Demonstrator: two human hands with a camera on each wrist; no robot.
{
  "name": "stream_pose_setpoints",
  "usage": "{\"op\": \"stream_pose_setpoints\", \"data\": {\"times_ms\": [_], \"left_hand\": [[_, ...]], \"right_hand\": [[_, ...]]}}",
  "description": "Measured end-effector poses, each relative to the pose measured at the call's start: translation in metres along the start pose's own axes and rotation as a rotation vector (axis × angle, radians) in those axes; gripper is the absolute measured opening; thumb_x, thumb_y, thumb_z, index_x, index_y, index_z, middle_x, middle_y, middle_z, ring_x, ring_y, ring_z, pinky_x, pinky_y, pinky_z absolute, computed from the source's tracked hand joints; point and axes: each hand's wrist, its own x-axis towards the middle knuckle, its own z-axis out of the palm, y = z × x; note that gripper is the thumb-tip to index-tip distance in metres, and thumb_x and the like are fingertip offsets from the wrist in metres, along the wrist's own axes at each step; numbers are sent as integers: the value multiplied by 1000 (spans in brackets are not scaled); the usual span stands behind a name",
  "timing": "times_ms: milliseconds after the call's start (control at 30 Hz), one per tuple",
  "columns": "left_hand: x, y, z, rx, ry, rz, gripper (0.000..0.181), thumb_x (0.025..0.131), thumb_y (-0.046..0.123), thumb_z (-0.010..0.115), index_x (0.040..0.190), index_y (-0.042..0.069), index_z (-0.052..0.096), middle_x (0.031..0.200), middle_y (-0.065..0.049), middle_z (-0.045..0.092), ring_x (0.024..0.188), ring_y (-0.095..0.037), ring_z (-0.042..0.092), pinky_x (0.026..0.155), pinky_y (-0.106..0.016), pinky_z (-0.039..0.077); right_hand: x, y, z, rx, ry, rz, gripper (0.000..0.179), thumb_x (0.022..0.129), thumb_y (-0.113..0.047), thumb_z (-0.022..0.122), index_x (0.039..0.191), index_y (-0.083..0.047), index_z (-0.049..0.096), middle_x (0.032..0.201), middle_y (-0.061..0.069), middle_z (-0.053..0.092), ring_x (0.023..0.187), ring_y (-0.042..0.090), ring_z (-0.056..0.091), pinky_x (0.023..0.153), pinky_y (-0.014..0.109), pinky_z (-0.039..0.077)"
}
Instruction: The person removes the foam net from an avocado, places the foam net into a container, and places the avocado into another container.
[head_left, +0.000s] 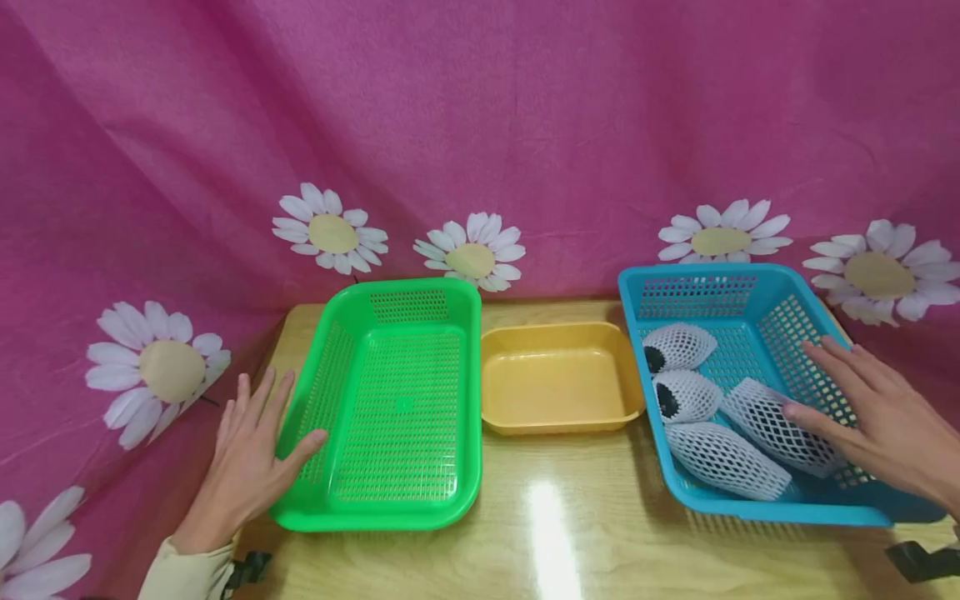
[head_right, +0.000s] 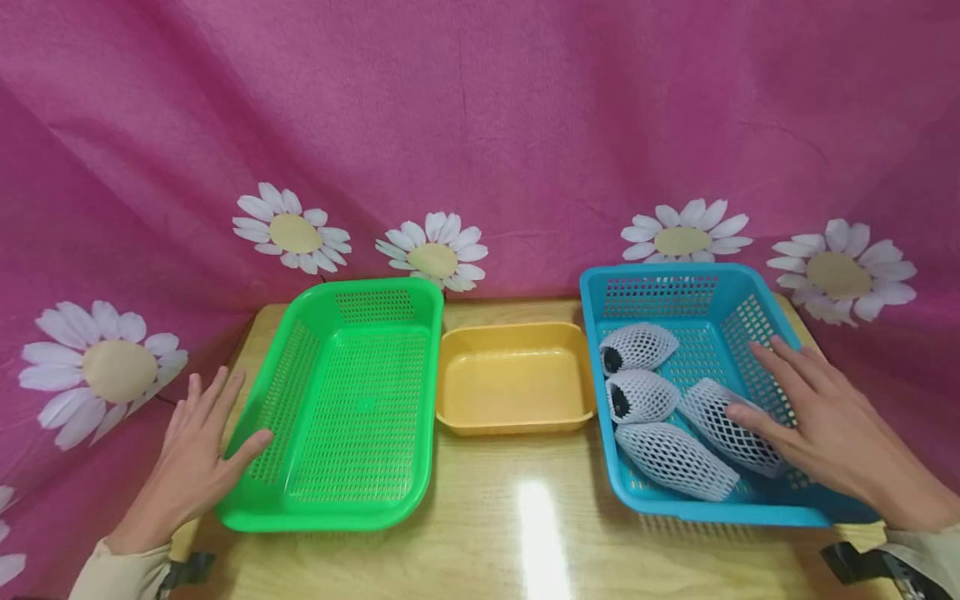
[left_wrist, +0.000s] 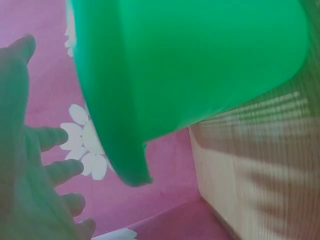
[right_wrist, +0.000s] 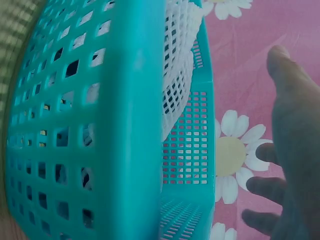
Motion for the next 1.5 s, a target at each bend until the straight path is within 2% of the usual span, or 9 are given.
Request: {"op": "stream_pose_setpoints", "data": {"times_ms": [100,167,333,433,633,800,1000,1300,1500], "left_hand": [[-2,1,0,-12,-15,-15,88,97,47,65,167,21,18,170,-27,21,162,-48,-3,126,-70,3],[-3,2,0,-18,-22,-24,87,98,47,64,167,22,17,171,-27,20,162,-46,-4,127,-69,2],[-5,2,2,-35,-18,-30,87,98,46,65,167,21,18,170,-27,21,161,-48,-2,126,-70,5],[-6,3,3,-45,-18,-32,87,98,45,65,167,20,19,169,-29,22,161,-49,1,125,-71,8],[-9,9,4,-38,-43,-38,87,98,47,64,166,16,20,170,-28,21,161,-48,0,128,-67,4],[-11,14,7,-54,-57,-31,86,98,47,64,165,12,23,171,-26,19,162,-47,-2,129,-65,2],[-13,22,10,-45,-83,-31,88,98,48,64,166,14,20,173,-23,17,162,-46,-2,129,-67,2],[-10,37,16,-15,-64,32,89,95,49,68,164,14,26,168,-26,27,161,-49,7,124,-72,13],[-9,50,21,-1,-42,88,89,92,52,70,162,12,31,167,-24,31,157,-53,16,122,-73,17]], "right_hand": [[2,-1,1,3,-57,47,96,96,-45,69,165,-4,16,166,36,18,151,62,15,115,82,12],[3,-1,1,-8,-83,65,99,94,-48,71,164,-4,18,163,37,21,146,65,21,106,85,22],[4,-4,1,-34,-123,64,105,86,-53,78,160,0,27,156,40,31,136,65,35,92,83,36],[4,-6,2,-52,-154,62,105,84,-56,79,157,2,32,150,41,36,129,64,40,88,81,39],[5,-9,4,-79,-244,63,104,83,-62,77,153,4,38,145,40,41,125,63,44,91,80,42],[5,-11,7,-86,-246,-5,98,79,-60,81,146,3,47,138,37,52,121,58,52,90,75,47],[5,-8,11,-109,-318,3,101,79,-62,81,147,5,46,138,39,50,119,59,53,89,73,48],[8,1,18,-138,-264,-51,84,78,-35,88,139,9,52,127,40,58,110,57,59,91,72,46],[8,7,23,-146,-334,13,90,74,-34,90,136,15,47,124,47,55,106,63,59,86,69,50]]}}
